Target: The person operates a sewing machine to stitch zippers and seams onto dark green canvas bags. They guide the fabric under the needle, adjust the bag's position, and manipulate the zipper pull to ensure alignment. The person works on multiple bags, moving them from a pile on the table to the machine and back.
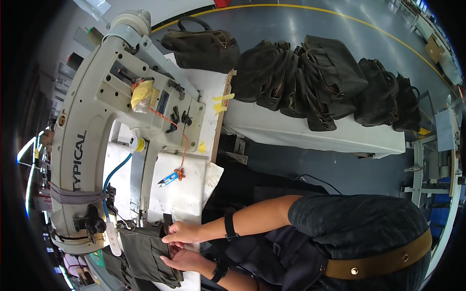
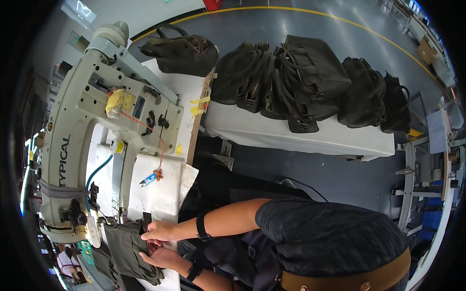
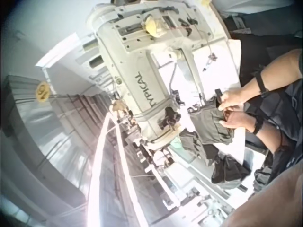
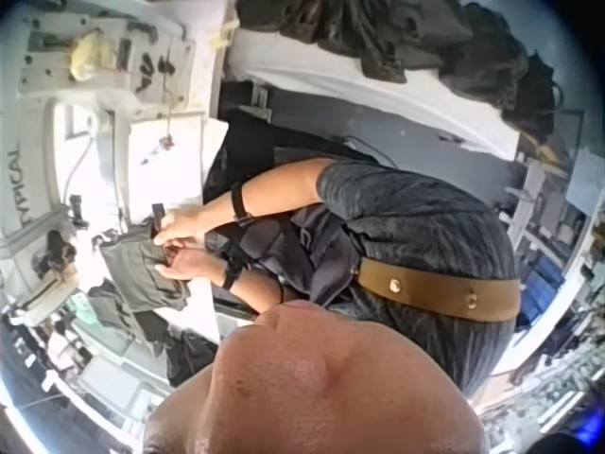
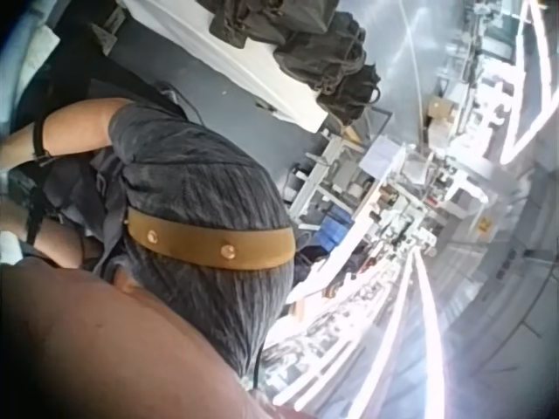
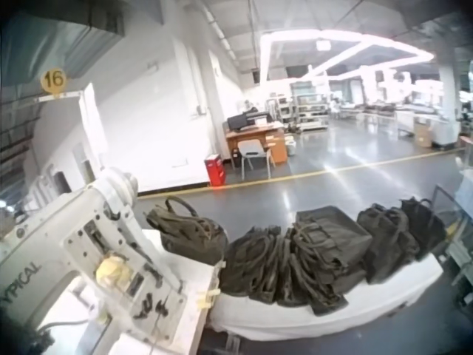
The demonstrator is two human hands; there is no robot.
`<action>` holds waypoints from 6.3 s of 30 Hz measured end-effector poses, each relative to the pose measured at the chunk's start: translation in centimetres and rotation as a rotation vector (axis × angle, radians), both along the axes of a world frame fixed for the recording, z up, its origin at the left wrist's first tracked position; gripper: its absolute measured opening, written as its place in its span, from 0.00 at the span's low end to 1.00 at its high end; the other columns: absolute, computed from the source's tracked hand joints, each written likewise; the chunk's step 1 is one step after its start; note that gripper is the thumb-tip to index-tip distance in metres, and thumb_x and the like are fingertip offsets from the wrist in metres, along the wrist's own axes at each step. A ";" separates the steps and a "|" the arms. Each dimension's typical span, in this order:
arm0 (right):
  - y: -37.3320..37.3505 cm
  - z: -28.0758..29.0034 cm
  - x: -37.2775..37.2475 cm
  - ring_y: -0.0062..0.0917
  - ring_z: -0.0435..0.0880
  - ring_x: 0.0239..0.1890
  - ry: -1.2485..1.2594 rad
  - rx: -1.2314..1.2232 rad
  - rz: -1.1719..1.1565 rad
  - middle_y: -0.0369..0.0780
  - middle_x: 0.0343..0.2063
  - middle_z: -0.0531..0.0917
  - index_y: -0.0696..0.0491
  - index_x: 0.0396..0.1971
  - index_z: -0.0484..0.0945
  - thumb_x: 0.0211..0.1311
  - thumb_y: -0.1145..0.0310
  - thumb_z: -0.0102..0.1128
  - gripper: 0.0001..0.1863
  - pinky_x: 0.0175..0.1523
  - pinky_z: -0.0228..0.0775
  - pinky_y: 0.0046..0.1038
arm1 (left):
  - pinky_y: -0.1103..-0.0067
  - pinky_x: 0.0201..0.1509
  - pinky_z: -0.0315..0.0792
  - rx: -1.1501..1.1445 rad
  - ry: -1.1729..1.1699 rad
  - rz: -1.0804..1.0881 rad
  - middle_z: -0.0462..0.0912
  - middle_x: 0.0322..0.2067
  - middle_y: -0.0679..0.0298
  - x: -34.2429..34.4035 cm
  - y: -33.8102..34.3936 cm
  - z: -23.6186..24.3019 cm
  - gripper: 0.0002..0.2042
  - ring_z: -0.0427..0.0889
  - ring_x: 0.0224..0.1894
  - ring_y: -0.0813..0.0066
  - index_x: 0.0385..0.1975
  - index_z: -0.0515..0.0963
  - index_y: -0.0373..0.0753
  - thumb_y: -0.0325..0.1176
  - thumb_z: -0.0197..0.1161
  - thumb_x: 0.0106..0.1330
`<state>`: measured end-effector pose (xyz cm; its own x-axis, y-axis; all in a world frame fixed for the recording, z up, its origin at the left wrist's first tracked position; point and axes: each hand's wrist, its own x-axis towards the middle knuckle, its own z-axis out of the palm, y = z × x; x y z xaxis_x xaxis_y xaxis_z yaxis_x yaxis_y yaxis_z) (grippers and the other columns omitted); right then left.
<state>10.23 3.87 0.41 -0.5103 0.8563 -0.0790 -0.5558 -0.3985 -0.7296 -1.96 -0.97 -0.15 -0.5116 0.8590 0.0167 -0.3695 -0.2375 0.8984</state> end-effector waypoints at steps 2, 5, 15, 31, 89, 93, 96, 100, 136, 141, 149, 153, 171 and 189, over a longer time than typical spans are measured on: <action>0.1 0.0 -0.8 0.19 0.80 0.19 0.045 -0.030 0.009 0.37 0.19 0.83 0.60 0.30 0.82 0.73 0.56 0.68 0.20 0.24 0.69 0.25 | 0.70 0.58 0.71 -0.023 0.046 0.025 0.81 0.48 0.48 -0.5 -0.4 0.3 0.33 0.80 0.51 0.61 0.54 0.75 0.21 0.56 0.50 0.78; 1.2 -1.4 -0.6 0.20 0.80 0.19 0.110 -0.087 0.044 0.37 0.17 0.82 0.58 0.34 0.83 0.74 0.53 0.67 0.20 0.24 0.70 0.26 | 0.66 0.66 0.70 0.045 -0.041 -0.059 0.80 0.55 0.43 0.0 0.8 2.3 0.33 0.79 0.57 0.55 0.61 0.71 0.19 0.51 0.51 0.78; 3.0 5.1 7.7 0.12 0.78 0.24 -0.356 0.414 -0.037 0.32 0.22 0.81 0.58 0.41 0.87 0.81 0.60 0.56 0.17 0.33 0.71 0.19 | 0.59 0.66 0.77 0.220 0.016 0.125 0.81 0.58 0.53 -1.9 4.6 9.3 0.19 0.83 0.58 0.60 0.57 0.74 0.28 0.39 0.58 0.80; 13.6 11.8 6.9 0.49 0.86 0.37 -1.007 1.656 -0.468 0.52 0.31 0.87 0.60 0.27 0.82 0.65 0.71 0.60 0.09 0.45 0.78 0.46 | 0.59 0.67 0.78 0.391 -0.017 -0.037 0.79 0.61 0.48 0.6 14.4 10.0 0.21 0.81 0.61 0.50 0.65 0.69 0.28 0.38 0.44 0.84; 13.9 12.8 5.8 0.28 0.84 0.31 -0.989 1.185 -0.198 0.41 0.25 0.87 0.54 0.32 0.89 0.66 0.53 0.70 0.18 0.41 0.73 0.32 | 0.60 0.80 0.59 0.231 -0.352 -0.014 0.73 0.67 0.50 3.5 7.8 10.9 0.25 0.72 0.69 0.56 0.67 0.69 0.31 0.43 0.53 0.80; 14.1 13.1 5.8 0.39 0.89 0.38 -0.952 1.041 -0.056 0.45 0.31 0.90 0.52 0.35 0.90 0.61 0.51 0.71 0.18 0.49 0.79 0.38 | 0.60 0.83 0.55 0.141 -0.493 -0.059 0.72 0.68 0.50 3.3 6.9 12.7 0.26 0.68 0.73 0.54 0.69 0.67 0.30 0.44 0.52 0.81; 14.5 12.9 5.7 0.37 0.89 0.37 -0.898 1.056 -0.074 0.44 0.31 0.90 0.52 0.34 0.90 0.61 0.51 0.70 0.18 0.48 0.79 0.37 | 0.60 0.82 0.55 0.145 -0.445 -0.067 0.72 0.68 0.50 3.5 6.8 12.9 0.27 0.68 0.73 0.55 0.69 0.67 0.30 0.45 0.52 0.81; 14.4 13.2 5.9 0.30 0.88 0.48 -0.939 1.036 -0.004 0.42 0.40 0.91 0.58 0.33 0.90 0.66 0.60 0.69 0.14 0.56 0.76 0.31 | 0.62 0.82 0.56 0.151 -0.361 -0.042 0.73 0.66 0.52 3.3 6.9 11.3 0.26 0.70 0.71 0.58 0.67 0.69 0.31 0.45 0.55 0.80; 14.9 13.1 3.5 0.40 0.87 0.44 -0.854 1.648 -0.506 0.42 0.38 0.89 0.52 0.41 0.86 0.51 0.75 0.68 0.15 0.49 0.78 0.38 | 0.71 0.79 0.59 0.187 -0.389 -0.181 0.74 0.70 0.62 5.0 9.2 9.2 0.25 0.71 0.71 0.69 0.73 0.67 0.36 0.47 0.47 0.86; 18.8 10.4 3.4 0.41 0.85 0.39 -1.224 1.828 -0.273 0.47 0.36 0.86 0.57 0.39 0.83 0.61 0.69 0.61 0.10 0.46 0.77 0.39 | 0.71 0.77 0.60 0.264 -0.420 -0.208 0.79 0.66 0.64 4.5 11.0 6.3 0.25 0.73 0.69 0.72 0.67 0.75 0.38 0.52 0.49 0.85; 20.9 8.6 5.7 0.41 0.83 0.48 -1.211 1.253 -0.198 0.48 0.44 0.85 0.58 0.46 0.82 0.75 0.62 0.54 0.15 0.56 0.73 0.40 | 0.74 0.76 0.60 0.380 -0.460 -0.198 0.77 0.66 0.66 5.8 10.6 7.2 0.28 0.72 0.68 0.76 0.70 0.73 0.38 0.54 0.53 0.83; 21.0 8.7 5.4 0.33 0.82 0.43 -1.160 1.162 -0.190 0.43 0.40 0.85 0.58 0.44 0.82 0.71 0.63 0.60 0.13 0.50 0.74 0.36 | 0.75 0.75 0.61 0.381 -0.387 -0.167 0.77 0.66 0.64 5.8 9.9 7.8 0.28 0.73 0.67 0.74 0.68 0.74 0.35 0.52 0.55 0.82; 11.7 9.9 1.9 0.37 0.82 0.44 -1.212 1.255 -1.086 0.39 0.34 0.86 0.53 0.38 0.87 0.57 0.59 0.73 0.15 0.57 0.64 0.41 | 0.65 0.68 0.71 0.057 0.036 -0.055 0.86 0.52 0.60 4.1 6.3 10.3 0.15 0.82 0.56 0.71 0.54 0.81 0.31 0.37 0.62 0.79; 10.7 9.2 2.6 0.35 0.81 0.43 -1.103 1.258 -1.139 0.38 0.33 0.84 0.54 0.42 0.86 0.52 0.63 0.76 0.18 0.55 0.65 0.40 | 0.79 0.42 0.77 0.019 0.124 -0.084 0.86 0.32 0.59 3.8 5.0 9.2 0.12 0.82 0.33 0.75 0.37 0.84 0.31 0.35 0.66 0.77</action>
